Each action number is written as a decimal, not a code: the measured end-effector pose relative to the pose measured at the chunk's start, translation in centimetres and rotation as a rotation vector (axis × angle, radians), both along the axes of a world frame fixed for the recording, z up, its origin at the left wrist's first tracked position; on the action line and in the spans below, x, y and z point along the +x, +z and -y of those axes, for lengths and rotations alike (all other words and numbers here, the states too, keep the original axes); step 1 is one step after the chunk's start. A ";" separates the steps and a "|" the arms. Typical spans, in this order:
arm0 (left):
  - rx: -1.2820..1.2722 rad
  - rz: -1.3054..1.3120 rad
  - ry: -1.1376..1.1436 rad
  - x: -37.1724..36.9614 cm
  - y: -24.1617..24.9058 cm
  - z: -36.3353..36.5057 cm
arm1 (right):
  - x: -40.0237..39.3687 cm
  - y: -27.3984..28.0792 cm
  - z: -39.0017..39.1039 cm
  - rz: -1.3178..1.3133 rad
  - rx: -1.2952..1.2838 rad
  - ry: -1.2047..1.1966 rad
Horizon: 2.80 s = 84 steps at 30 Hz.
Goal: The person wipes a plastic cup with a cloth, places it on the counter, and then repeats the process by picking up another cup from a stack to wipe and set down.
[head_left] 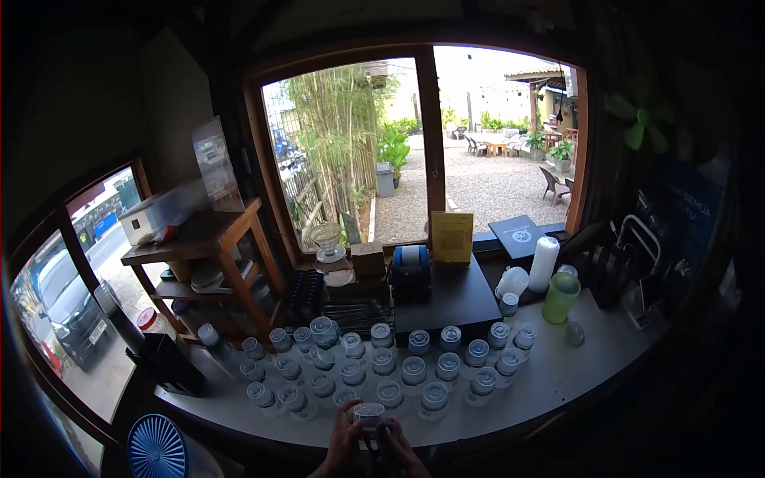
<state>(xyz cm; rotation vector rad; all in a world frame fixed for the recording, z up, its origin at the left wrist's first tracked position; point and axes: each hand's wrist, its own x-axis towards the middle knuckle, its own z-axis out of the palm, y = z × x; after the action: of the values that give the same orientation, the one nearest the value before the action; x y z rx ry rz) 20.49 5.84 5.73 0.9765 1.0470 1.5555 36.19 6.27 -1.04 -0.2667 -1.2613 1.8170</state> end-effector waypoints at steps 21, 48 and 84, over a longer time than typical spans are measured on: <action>-0.009 -0.194 -0.253 2.2 -1.5 2.0 | 1.7 3.1 -2.8 0.169 -0.103 -0.251; 0.276 -0.855 0.200 -2.3 -0.3 -17.4 | 7.8 2.7 -0.9 0.248 -0.131 -0.424; 0.050 -0.748 0.928 -44.4 -4.4 -3.5 | -6.3 -2.4 -2.9 -0.195 -0.990 0.189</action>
<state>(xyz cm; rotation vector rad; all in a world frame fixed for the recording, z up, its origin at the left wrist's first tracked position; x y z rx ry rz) -23.94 9.35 1.29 1.2253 2.2191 1.9710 29.88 9.13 -3.42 -0.4961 -0.1703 2.4455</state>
